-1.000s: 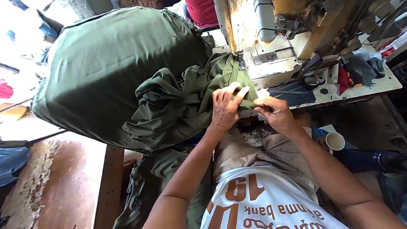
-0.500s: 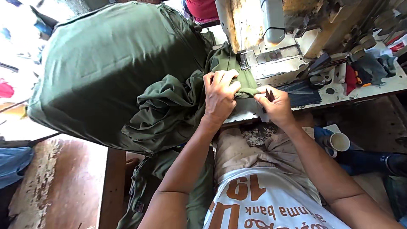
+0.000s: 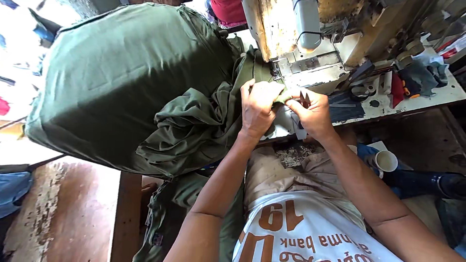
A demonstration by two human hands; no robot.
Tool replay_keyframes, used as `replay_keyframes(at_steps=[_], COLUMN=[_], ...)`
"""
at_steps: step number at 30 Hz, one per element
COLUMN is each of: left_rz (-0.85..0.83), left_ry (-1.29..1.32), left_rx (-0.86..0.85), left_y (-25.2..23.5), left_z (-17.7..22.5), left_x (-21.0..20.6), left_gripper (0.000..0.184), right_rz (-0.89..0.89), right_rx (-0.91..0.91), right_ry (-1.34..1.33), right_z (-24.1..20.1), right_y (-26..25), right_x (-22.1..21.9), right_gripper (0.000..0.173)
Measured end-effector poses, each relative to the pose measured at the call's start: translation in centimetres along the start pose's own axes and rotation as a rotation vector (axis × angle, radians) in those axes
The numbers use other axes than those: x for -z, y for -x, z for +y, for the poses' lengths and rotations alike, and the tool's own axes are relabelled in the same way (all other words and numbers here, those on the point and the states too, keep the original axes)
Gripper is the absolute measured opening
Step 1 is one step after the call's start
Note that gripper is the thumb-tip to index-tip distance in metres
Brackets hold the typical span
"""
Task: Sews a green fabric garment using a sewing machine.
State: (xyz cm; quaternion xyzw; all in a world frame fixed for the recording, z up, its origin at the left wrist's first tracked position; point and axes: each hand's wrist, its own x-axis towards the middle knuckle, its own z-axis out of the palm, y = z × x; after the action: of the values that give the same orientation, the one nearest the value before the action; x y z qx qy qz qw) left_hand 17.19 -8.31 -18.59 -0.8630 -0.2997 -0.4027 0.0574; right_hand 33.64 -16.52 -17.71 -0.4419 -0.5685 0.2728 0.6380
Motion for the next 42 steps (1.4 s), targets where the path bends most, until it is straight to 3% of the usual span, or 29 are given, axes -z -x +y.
replay_keyframes(at_steps=[3,10,20,25,28,31,34,38,42], left_rz=[0.028,-0.156,-0.333,-0.296,-0.385,-0.521,-0.563,-0.462,-0.245], left_ry=[0.003,0.011,-0.033,0.033,0.123,0.058,-0.162,-0.25,0.201], left_rx=[-0.041,-0.174,-0.151,-0.088,-0.122,-0.144,-0.01,0.167,-0.005], left_y=[-0.2,0.0,-3.1,-3.2,-2.7,-2.5,-3.2,-3.8,-1.9], left_z=[-0.9,-2.8,-4.7,-3.7,-2.6,-3.1,-6.3,-8.6,-4.7], left_x=[0.2,2.3,3.1,2.9,4.0,6.4,10.0,15.1,15.5], left_gripper=[0.023,0.024,0.031,0.023,0.019,0.046,0.061,0.059,0.039], right_rz=[0.003,-0.008,0.041,0.055,0.033,0.002,-0.02,-0.072,-0.322], right_rx=[0.021,-0.03,0.05,0.115,0.122,0.134,0.146,0.156,0.177], right_ry=[-0.022,-0.014,-0.038,0.005,0.052,0.088,0.156,0.287,0.317], right_z=[0.2,1.5,3.2,4.4,4.8,4.9,4.8,4.0,1.4], right_y=[0.1,1.3,-1.4,-2.6,-2.8,-2.7,-2.9,-3.4,-2.7], right_x=[0.3,0.9,-0.5,-1.4,-1.5,-1.2,-1.0,-0.7,1.0], right_gripper=[0.014,0.016,0.015,0.016,0.017,0.018,0.018,0.016,0.013])
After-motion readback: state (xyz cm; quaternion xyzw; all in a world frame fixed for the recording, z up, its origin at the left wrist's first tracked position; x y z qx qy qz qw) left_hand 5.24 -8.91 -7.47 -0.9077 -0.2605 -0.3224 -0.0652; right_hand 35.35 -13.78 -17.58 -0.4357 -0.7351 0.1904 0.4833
